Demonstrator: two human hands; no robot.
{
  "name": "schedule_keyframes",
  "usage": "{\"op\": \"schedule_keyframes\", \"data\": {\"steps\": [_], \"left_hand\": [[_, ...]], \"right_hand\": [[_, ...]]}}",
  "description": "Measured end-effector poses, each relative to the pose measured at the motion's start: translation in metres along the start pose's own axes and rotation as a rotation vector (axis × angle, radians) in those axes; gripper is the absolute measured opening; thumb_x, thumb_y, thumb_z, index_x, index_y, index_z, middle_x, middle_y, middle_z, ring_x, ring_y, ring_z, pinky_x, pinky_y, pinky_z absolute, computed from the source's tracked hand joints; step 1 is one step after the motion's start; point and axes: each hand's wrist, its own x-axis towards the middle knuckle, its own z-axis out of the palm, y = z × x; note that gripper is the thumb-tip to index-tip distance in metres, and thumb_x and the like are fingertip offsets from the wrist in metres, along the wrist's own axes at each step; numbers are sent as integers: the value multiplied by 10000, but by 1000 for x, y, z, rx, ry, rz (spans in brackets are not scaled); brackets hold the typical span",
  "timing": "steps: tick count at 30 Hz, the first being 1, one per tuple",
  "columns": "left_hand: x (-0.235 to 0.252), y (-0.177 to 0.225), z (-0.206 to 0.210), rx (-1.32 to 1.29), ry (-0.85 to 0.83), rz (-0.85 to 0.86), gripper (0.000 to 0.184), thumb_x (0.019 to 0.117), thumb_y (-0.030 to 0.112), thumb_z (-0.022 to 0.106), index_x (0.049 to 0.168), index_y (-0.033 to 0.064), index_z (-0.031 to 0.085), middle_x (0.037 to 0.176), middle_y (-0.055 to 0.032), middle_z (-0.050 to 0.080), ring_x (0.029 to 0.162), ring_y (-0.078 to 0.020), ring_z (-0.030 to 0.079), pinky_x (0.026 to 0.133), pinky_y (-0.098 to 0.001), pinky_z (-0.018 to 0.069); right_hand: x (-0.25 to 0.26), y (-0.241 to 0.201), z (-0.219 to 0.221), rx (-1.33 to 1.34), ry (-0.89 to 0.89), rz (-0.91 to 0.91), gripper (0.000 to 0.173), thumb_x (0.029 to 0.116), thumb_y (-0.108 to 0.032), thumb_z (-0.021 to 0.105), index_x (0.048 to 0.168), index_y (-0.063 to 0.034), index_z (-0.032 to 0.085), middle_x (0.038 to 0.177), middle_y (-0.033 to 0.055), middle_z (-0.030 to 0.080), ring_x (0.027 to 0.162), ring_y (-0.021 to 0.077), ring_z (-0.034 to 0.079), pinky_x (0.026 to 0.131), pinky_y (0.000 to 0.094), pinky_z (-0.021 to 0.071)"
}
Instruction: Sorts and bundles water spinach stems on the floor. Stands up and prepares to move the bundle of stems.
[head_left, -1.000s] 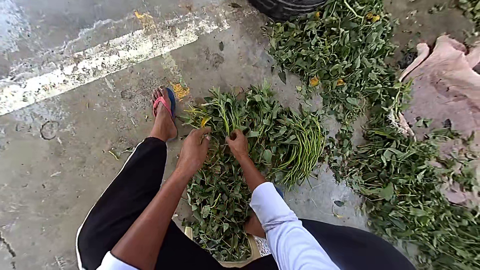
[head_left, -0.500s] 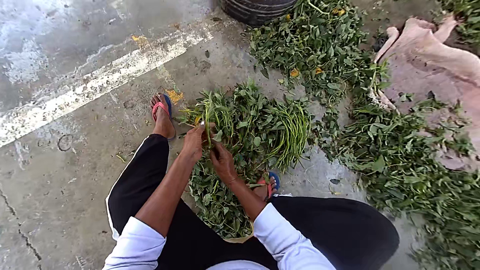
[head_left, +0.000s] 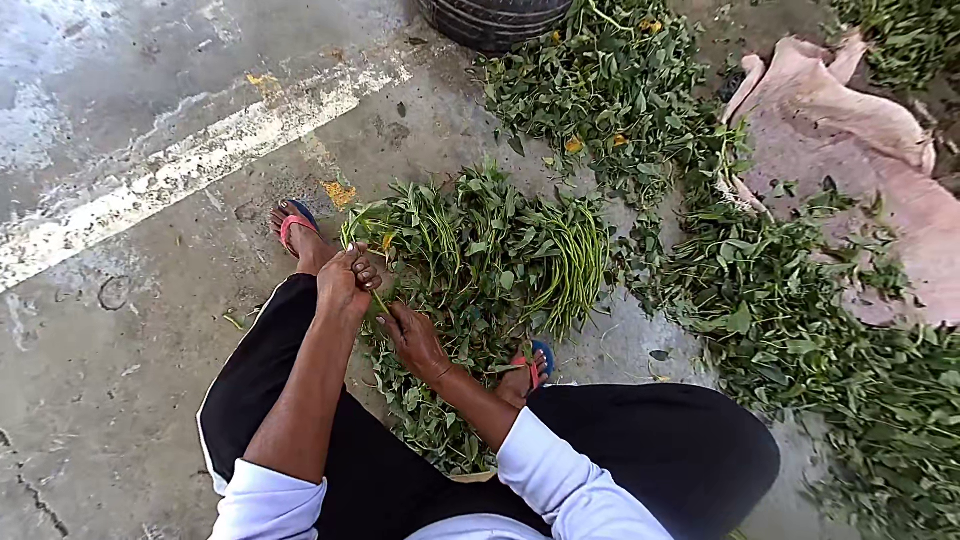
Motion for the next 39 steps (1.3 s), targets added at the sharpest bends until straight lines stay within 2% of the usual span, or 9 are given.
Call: {"op": "schedule_keyframes", "data": {"steps": [13, 15, 17, 19, 22, 24, 30, 35, 39], "left_hand": [[6, 26, -2, 38, -27, 398, 269, 1133, 182, 318, 1025, 105, 551, 576, 94, 406, 420, -8, 371, 421, -140, 357], [8, 38, -4, 72, -48, 482, 264, 1133, 190, 320, 1033, 116, 553, 576, 96, 399, 423, -15, 366, 423, -151, 360], [5, 41, -2, 124, -58, 461, 249, 1130, 186, 334, 1048, 111, 557, 579, 84, 389, 429, -28, 372, 425, -164, 366], [2, 30, 2, 198, -66, 366, 205, 1119, 180, 366, 1105, 108, 557, 595, 76, 401, 438, -30, 382, 425, -169, 370], [-3, 9, 9, 288, -88, 184, 112, 1108, 212, 433, 1185, 152, 486, 645, 60, 387, 448, -26, 350, 421, -157, 336], [1, 1, 15, 301, -68, 140, 99, 1089, 155, 480, 1185, 132, 473, 660, 45, 410, 445, -28, 357, 415, -157, 340], [11, -2, 12, 258, -12, 212, 119, 1077, 79, 477, 1143, 70, 575, 642, 26, 462, 479, -46, 444, 467, -165, 412], [13, -1, 10, 145, 19, 187, 126, 1098, 206, 470, 1141, 113, 544, 739, 19, 539, 572, -71, 544, 559, -202, 514], [11, -9, 10, 120, -18, 76, 202, 1070, 36, 427, 1262, 74, 478, 891, -62, 633, 740, -156, 663, 717, -311, 584]], "right_hand": [[-5, 88, 3, -243, 78, -388, 550, 1071, -357, 512, 626, -37, 554, 597, 101, 557, 571, 242, 583, 582, 394, 459], [-5, 106, -1, -411, -298, -139, 519, 1065, -403, 493, 809, -7, 709, 895, 195, 700, 893, 354, 683, 836, 535, 480], [20, 113, -8, -496, -699, 194, 335, 1034, -334, 568, 1231, -120, 734, 1512, 178, 508, 1397, 397, 446, 1107, 647, 310], [50, 117, -18, -428, -647, 297, 366, 990, -257, 664, 1350, -193, 680, 1630, 149, 374, 1446, 393, 405, 1112, 646, 334], [101, 130, -30, -235, -242, 285, 351, 973, -133, 687, 1308, -31, 663, 1460, 236, 531, 1225, 405, 609, 1015, 567, 511], [136, 145, -32, -297, -94, 367, 376, 1009, -141, 635, 1341, 32, 607, 1371, 271, 577, 1152, 421, 640, 982, 560, 520], [170, 170, -18, -518, -111, 638, 370, 1024, -218, 611, 1326, -5, 593, 1303, 249, 644, 1205, 424, 635, 952, 606, 514], [137, 155, -22, -304, 119, 488, 270, 998, -198, 667, 1201, -20, 659, 1067, 229, 712, 1014, 429, 688, 850, 629, 531], [93, 115, -28, -34, 286, 262, 267, 966, -144, 717, 1152, 36, 650, 972, 198, 701, 827, 315, 695, 780, 501, 579]]}}
